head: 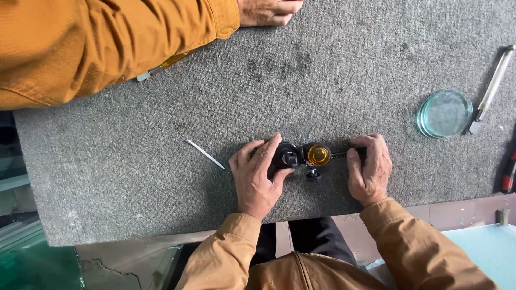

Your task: Using a circular glass cutter and pliers to cut and shape circular pieces of glass from larger sheets.

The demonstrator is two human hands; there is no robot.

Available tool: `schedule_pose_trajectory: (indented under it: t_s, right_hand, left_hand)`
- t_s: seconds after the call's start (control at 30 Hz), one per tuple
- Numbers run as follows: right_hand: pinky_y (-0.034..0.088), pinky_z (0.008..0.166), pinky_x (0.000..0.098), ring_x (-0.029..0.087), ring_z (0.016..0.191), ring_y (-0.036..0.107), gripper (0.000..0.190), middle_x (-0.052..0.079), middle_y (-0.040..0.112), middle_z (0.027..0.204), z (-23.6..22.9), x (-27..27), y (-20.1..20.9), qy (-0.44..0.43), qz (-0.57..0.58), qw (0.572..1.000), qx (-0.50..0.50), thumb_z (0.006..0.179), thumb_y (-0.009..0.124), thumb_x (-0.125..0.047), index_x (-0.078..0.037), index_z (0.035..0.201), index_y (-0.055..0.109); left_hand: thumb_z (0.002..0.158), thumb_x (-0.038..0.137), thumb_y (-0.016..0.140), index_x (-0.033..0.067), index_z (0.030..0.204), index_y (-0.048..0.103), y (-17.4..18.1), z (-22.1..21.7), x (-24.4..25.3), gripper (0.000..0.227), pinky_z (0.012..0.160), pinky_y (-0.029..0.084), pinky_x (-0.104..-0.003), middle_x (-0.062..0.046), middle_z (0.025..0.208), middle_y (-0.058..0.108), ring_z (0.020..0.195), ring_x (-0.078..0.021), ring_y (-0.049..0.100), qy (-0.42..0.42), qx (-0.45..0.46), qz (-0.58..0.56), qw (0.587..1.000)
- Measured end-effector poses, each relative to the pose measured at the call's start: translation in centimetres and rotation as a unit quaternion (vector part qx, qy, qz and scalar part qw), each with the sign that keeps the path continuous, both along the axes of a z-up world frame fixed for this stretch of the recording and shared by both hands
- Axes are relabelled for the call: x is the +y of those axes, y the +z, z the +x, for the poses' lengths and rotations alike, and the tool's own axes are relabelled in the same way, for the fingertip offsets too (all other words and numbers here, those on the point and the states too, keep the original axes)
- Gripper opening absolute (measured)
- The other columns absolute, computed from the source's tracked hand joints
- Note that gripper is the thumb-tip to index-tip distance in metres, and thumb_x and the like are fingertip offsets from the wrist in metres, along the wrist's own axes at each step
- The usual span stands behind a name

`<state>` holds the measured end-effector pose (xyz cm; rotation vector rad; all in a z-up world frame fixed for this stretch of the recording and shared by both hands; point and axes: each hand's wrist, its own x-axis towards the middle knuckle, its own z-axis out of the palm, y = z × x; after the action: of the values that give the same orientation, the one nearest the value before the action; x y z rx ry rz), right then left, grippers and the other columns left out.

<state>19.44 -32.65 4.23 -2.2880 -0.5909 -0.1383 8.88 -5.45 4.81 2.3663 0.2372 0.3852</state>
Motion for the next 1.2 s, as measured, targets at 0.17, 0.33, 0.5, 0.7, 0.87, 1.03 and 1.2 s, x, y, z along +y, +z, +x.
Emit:
schedule_pose_trajectory:
  t_s: [0.17, 0.33, 0.5, 0.7, 0.87, 1.03, 1.2]
  right_hand:
    - [0.055, 0.086, 0.0509, 0.042, 0.098, 0.069, 0.021, 0.016, 0.063, 0.106, -0.3, 0.3, 0.3, -0.01, -0.009, 1.0, -0.001, 0.116, 0.06, -0.019, -0.004, 0.129, 0.069]
    - [0.055, 0.086, 0.0529, 0.046, 0.101, 0.068, 0.022, 0.02, 0.061, 0.109, -0.5, 0.8, 0.9, -0.017, -0.021, 0.999, -0.019, 0.119, 0.061, -0.017, 0.0, 0.131, 0.068]
    - [0.048, 0.093, 0.0468, 0.034, 0.103, 0.058, 0.017, 0.02, 0.064, 0.116, -0.9, 2.0, 2.4, -0.028, -0.04, 0.999, -0.015, 0.114, 0.059, -0.011, 0.004, 0.121, 0.063]
    - [0.052, 0.105, 0.0475, 0.039, 0.11, 0.063, 0.015, 0.026, 0.062, 0.119, -0.7, 2.7, 4.0, -0.036, -0.038, 0.998, -0.025, 0.106, 0.064, -0.002, 0.007, 0.116, 0.07]
    - [0.053, 0.098, 0.0451, 0.034, 0.101, 0.064, 0.015, 0.021, 0.066, 0.113, -0.3, 1.5, 3.1, -0.042, -0.022, 0.999, -0.016, 0.101, 0.068, -0.011, 0.0, 0.11, 0.072]
    - [0.053, 0.096, 0.0438, 0.031, 0.096, 0.064, 0.012, 0.014, 0.071, 0.106, 0.1, 2.2, 3.3, -0.058, 0.011, 0.997, 0.041, 0.098, 0.068, -0.016, -0.007, 0.1, 0.075]
    - [0.055, 0.089, 0.0401, 0.03, 0.092, 0.065, 0.012, 0.009, 0.073, 0.098, 0.0, 2.5, 2.4, -0.112, 0.013, 0.992, 0.057, 0.095, 0.073, -0.022, -0.011, 0.092, 0.078]
  left_hand:
    - [0.087, 0.049, 0.092, 0.0264, 0.169, 0.053, 0.3, 0.1, -0.1, 0.094, 0.112, 0.034, -0.052, -0.004, 0.14, 0.081, 0.139, -0.0281, 0.06, 0.004, 0.003, -0.006, 1.0]
    - [0.086, 0.054, 0.089, 0.027, 0.168, 0.054, 0.7, 0.1, 0.2, 0.093, 0.111, 0.035, -0.054, -0.003, 0.141, 0.081, 0.137, -0.0272, 0.06, 0.01, -0.003, -0.001, 1.0]
    - [0.095, 0.064, 0.082, 0.017, 0.163, 0.056, 2.3, 0.2, 0.6, 0.087, 0.112, 0.046, -0.055, -0.009, 0.152, 0.06, 0.137, -0.0331, 0.059, -0.012, 0.06, 0.045, 0.997]
    - [0.086, 0.041, 0.089, 0.0202, 0.147, 0.073, 2.9, 1.0, 0.4, 0.066, 0.106, 0.044, -0.053, -0.001, 0.143, 0.068, 0.136, -0.0281, 0.064, -0.005, 0.045, 0.063, 0.997]
    - [0.106, 0.053, 0.048, 0.0229, 0.123, 0.084, 1.4, 2.7, -1.4, 0.05, 0.104, 0.046, -0.045, 0.003, 0.126, 0.075, 0.12, -0.0242, 0.072, 0.052, 0.008, 0.134, 0.99]
    - [0.108, 0.052, 0.047, 0.0196, 0.112, 0.085, -0.2, 2.5, -2.0, 0.05, 0.105, 0.048, -0.044, 0.001, 0.12, 0.074, 0.112, -0.026, 0.074, 0.077, 0.01, 0.187, 0.979]
    - [0.11, 0.043, 0.046, 0.0222, 0.119, 0.08, -1.5, 1.5, -2.4, 0.041, 0.109, 0.051, -0.044, 0.001, 0.128, 0.071, 0.118, -0.0252, 0.067, 0.102, 0.009, 0.208, 0.973]
